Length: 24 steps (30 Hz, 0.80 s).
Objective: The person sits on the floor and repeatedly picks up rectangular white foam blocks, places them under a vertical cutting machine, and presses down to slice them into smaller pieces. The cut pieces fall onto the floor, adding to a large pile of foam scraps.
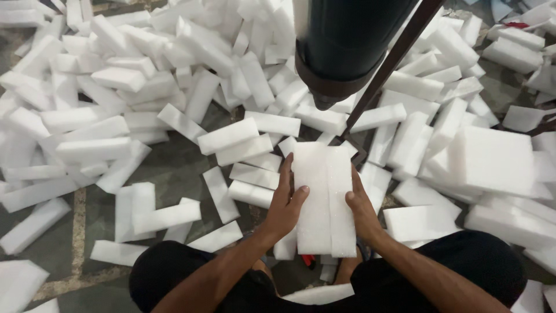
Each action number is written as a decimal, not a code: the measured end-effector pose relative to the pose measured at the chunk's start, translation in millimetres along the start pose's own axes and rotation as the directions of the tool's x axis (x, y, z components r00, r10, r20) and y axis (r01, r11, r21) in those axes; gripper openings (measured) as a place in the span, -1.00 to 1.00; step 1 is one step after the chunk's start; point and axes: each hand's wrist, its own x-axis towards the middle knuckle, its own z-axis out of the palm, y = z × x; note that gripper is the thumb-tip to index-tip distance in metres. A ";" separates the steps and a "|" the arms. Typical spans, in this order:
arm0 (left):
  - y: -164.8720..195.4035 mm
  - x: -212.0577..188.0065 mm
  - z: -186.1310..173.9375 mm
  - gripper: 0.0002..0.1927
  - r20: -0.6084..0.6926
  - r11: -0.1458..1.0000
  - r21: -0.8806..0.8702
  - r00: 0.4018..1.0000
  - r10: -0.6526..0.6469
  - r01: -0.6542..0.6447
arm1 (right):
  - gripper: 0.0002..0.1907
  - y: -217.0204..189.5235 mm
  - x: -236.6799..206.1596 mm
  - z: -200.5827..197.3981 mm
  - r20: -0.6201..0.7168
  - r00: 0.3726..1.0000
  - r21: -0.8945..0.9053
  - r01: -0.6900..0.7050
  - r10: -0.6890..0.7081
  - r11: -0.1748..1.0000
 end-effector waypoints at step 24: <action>0.5 13.4 -16.2 -0.21 -0.047 1.000 -0.022 0.999 -0.009 0.008 | -0.21 -7.6 25.9 23.8 -0.091 0.994 0.052 -0.058 0.062 0.997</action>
